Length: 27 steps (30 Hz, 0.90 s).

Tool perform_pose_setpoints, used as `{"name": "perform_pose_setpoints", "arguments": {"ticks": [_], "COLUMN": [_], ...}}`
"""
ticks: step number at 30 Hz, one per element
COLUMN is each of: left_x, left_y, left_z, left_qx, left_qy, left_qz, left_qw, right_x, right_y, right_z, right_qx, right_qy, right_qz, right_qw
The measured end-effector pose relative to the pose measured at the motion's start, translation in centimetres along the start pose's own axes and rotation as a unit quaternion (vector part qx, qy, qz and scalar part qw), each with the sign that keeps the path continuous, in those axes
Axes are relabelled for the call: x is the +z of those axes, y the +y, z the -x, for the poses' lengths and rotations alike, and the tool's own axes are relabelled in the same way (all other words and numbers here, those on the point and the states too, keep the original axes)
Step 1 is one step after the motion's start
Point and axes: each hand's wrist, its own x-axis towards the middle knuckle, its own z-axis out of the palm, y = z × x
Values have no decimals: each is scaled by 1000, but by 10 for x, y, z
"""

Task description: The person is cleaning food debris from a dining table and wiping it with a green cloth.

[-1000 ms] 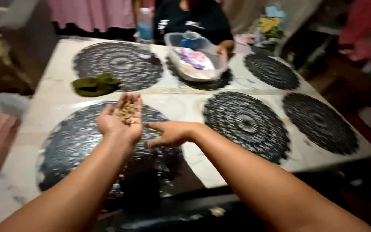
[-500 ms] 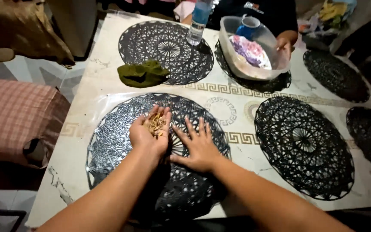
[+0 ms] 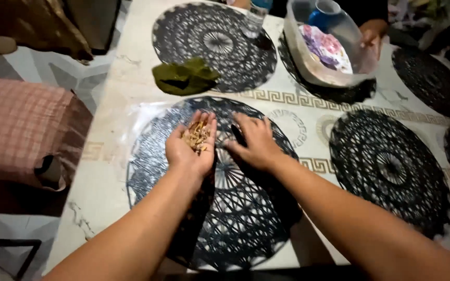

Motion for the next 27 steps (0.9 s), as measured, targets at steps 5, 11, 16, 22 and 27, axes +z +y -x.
{"name": "perform_pose_setpoints", "arguments": {"ticks": [5, 11, 16, 22, 27], "left_x": [-7, -7, 6, 6, 21], "left_y": [23, 63, 91, 100, 65], "left_z": [-11, -7, 12, 16, 26], "left_qx": [38, 95, 113, 130, 105], "left_qy": [-21, -40, -41, -47, -25], "left_qz": [38, 76, 67, 80, 81], "left_qw": [998, 992, 991, 987, 991], "right_x": [17, 23, 50, 37, -62], "right_y": [-1, -31, -74, -97, -101], "right_z": [-103, -183, -189, -195, -153], "right_qx": [-53, -85, 114, 24, 158], "right_qy": [62, 99, 45, 8, -23], "right_qz": [-95, -136, -1, -144, -604], "right_qw": [992, 982, 992, 989, 781]}}
